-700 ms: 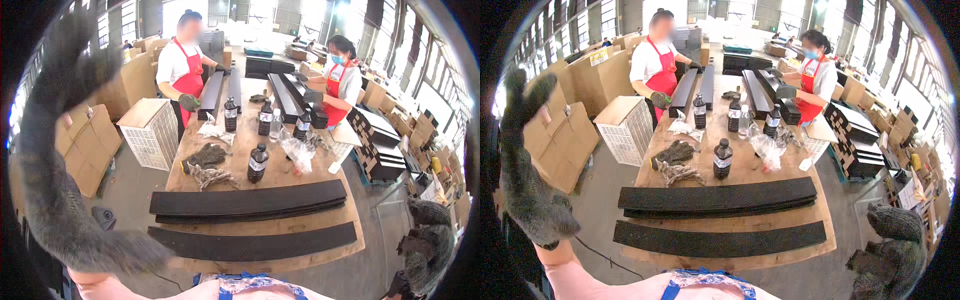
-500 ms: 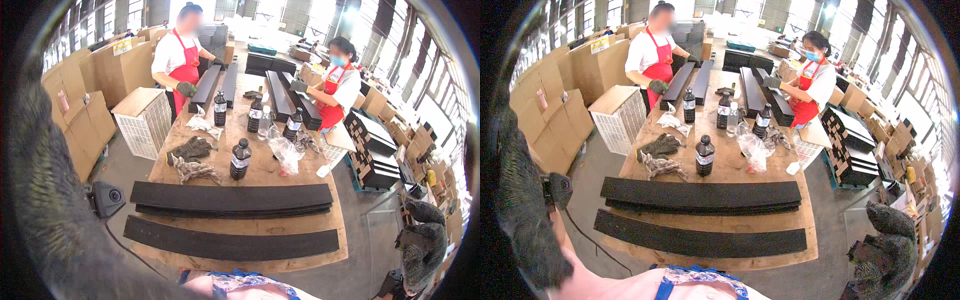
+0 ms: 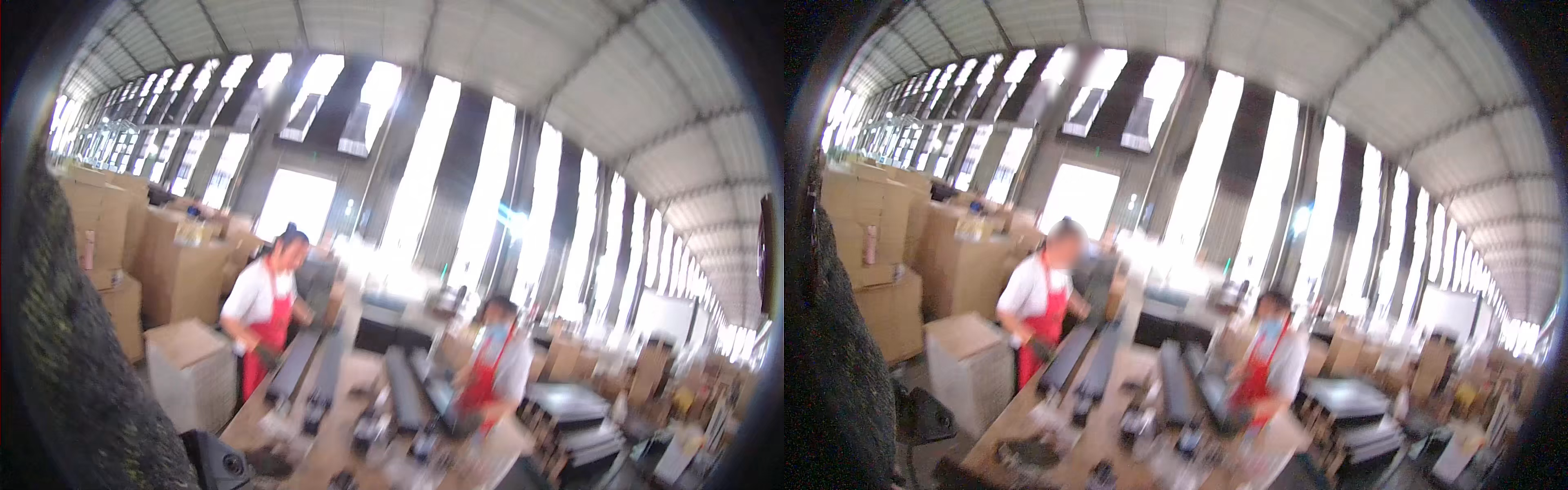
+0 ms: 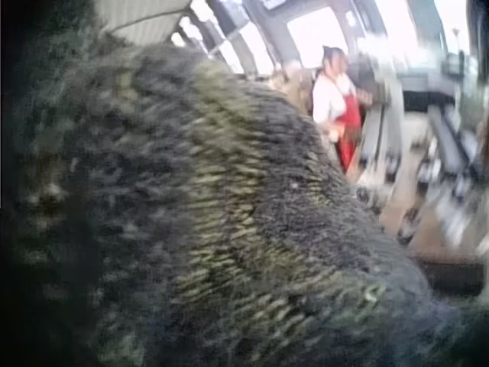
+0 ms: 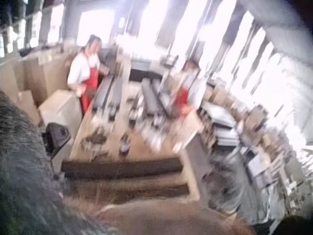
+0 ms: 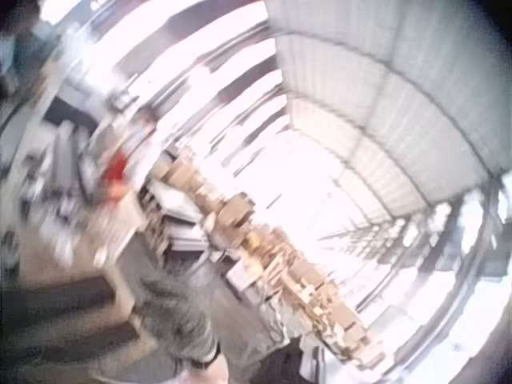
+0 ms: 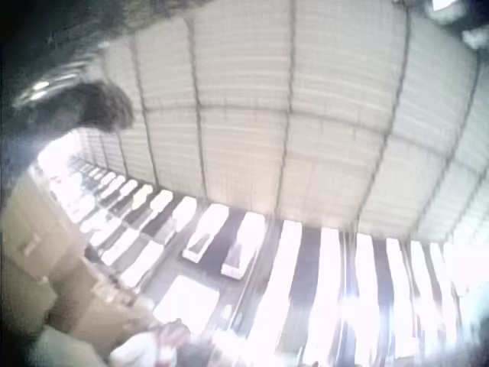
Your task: Wiping and inspecting long black furniture panels at a manufacturing workshop table.
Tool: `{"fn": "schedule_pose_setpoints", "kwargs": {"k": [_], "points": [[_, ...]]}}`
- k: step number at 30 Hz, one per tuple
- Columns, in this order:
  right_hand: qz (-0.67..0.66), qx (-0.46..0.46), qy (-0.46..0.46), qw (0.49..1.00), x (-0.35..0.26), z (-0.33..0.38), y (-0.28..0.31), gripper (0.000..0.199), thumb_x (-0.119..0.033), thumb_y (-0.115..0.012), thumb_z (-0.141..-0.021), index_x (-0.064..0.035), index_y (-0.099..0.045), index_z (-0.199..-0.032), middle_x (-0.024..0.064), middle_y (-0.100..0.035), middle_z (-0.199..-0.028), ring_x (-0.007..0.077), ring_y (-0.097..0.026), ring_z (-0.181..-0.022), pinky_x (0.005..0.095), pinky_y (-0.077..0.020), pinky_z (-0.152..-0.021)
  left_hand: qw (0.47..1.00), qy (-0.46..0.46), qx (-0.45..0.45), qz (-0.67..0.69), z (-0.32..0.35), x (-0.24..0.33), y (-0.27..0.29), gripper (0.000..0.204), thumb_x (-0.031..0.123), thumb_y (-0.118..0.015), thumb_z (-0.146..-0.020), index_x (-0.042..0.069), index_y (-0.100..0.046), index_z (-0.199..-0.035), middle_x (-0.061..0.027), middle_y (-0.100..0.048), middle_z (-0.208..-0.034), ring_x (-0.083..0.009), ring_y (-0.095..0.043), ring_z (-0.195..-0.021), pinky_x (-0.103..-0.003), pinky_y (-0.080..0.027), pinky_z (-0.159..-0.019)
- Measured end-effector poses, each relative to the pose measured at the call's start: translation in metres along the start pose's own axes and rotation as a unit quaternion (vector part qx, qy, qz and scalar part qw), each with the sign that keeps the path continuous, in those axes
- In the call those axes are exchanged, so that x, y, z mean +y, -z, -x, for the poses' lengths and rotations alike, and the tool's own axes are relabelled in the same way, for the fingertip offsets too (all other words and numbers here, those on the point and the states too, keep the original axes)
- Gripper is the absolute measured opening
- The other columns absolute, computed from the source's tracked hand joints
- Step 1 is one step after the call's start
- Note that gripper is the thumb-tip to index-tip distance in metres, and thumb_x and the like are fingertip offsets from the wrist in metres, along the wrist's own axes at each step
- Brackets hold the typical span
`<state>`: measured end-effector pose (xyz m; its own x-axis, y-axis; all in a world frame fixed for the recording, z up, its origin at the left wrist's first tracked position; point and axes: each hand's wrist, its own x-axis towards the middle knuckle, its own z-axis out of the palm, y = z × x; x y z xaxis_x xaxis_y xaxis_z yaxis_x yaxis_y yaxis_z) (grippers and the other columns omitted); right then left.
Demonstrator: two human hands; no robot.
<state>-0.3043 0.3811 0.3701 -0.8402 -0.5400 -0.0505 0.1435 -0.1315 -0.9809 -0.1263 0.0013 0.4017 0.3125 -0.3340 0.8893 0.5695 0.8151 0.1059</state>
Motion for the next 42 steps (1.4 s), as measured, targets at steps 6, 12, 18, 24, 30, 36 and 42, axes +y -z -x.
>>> {"fn": "schedule_pose_setpoints", "kwargs": {"k": [6, 12, 18, 24, 30, 36, 42], "points": [[0.008, 0.001, 0.299, 0.954, 0.004, -0.019, -0.022, 0.040, -0.023, -0.069, -0.090, 0.0020, -0.062, -0.120, 0.0153, -0.068, -0.115, 0.0203, -0.068, -0.089, 0.0309, -0.0554, -0.071, 0.986, -0.148, -0.012, 0.075, -0.045, -0.013, -0.008, 0.096, 0.032, -0.077, -0.083, -0.003, -0.022, -0.154, -0.0212, -0.048, -0.144, -0.0280, -0.048, -0.135, -0.040, -0.043, -0.107], [0.075, 0.030, 0.225, 0.971, 0.058, -0.106, 0.007, 0.035, -0.022, -0.066, -0.092, 0.0032, -0.062, -0.116, 0.0173, -0.067, -0.114, 0.0218, -0.067, -0.089, 0.0328, -0.0552, -0.073, 0.987, 0.030, -0.150, -0.045, 0.022, -0.066, 0.008, 0.101, 0.035, -0.080, -0.081, -0.003, -0.021, -0.154, -0.0219, -0.048, -0.144, -0.0286, -0.047, -0.135, -0.040, -0.042, -0.108], [0.204, 0.053, 0.253, 0.944, 0.076, -0.120, 0.059, 0.030, -0.020, -0.063, -0.094, 0.0045, -0.063, -0.111, 0.0193, -0.066, -0.113, 0.0233, -0.066, -0.088, 0.0348, -0.0550, -0.076, 0.964, 0.155, -0.204, -0.075, 0.088, -0.075, 0.015, 0.107, 0.037, -0.082, -0.079, -0.004, -0.019, -0.154, -0.0225, -0.047, -0.145, -0.0293, -0.046, -0.136, -0.041, -0.041, -0.109], [0.292, 0.065, 0.230, 0.926, 0.140, -0.082, 0.087, 0.027, -0.018, -0.061, -0.096, 0.0055, -0.063, -0.108, 0.0209, -0.066, -0.113, 0.0246, -0.066, -0.088, 0.0364, -0.0548, -0.078, 0.908, 0.276, -0.299, -0.099, 0.147, -0.052, 0.039, 0.112, 0.040, -0.084, -0.076, -0.004, -0.017, -0.155, -0.0231, -0.047, -0.145, -0.0300, -0.045, -0.137, -0.041, -0.040, -0.110], [0.266, -0.052, 0.025, 0.962, 0.192, -0.063, 0.062, 0.044, -0.028, -0.064, -0.096, -0.0033, -0.059, -0.133, 0.0169, -0.068, -0.117, 0.0212, -0.066, -0.096, 0.0296, -0.0523, -0.090, 0.882, 0.279, -0.368, -0.095, 0.172, -0.082, 0.025, 0.118, 0.042, -0.086, -0.074, -0.005, -0.015, -0.155, -0.0238, -0.046, -0.145, -0.0307, -0.045, -0.138, -0.041, -0.039, -0.110], [-0.023, 0.064, -0.033, 0.997, 0.313, -0.091, 0.057, 0.037, -0.030, -0.063, -0.093, 0.0039, -0.068, -0.106, 0.0147, -0.070, -0.094, 0.0263, -0.065, -0.092, 0.0317, -0.0529, -0.083, 0.527, -0.334, -0.640, -0.449, 0.387, -0.210, 0.077, 0.070, 0.055, -0.071, -0.082, 0.013, -0.041, -0.129, -0.0068, -0.055, -0.105, -0.0247, -0.055, -0.090, -0.039, -0.049, -0.077], [-0.289, -0.010, -0.030, 0.957, 0.402, -0.115, 0.063, 0.018, -0.014, -0.063, -0.095, 0.0006, -0.067, -0.104, 0.0127, -0.070, -0.097, 0.0216, -0.065, -0.091, 0.0316, -0.0524, -0.083, -0.416, -0.763, -0.014, -0.494, 0.453, -0.269, 0.056, 0.028, 0.049, -0.053, -0.098, 0.023, -0.059, -0.087, 0.0023, -0.051, -0.071, -0.0159, -0.050, -0.062, -0.035, -0.040, -0.055]]}}
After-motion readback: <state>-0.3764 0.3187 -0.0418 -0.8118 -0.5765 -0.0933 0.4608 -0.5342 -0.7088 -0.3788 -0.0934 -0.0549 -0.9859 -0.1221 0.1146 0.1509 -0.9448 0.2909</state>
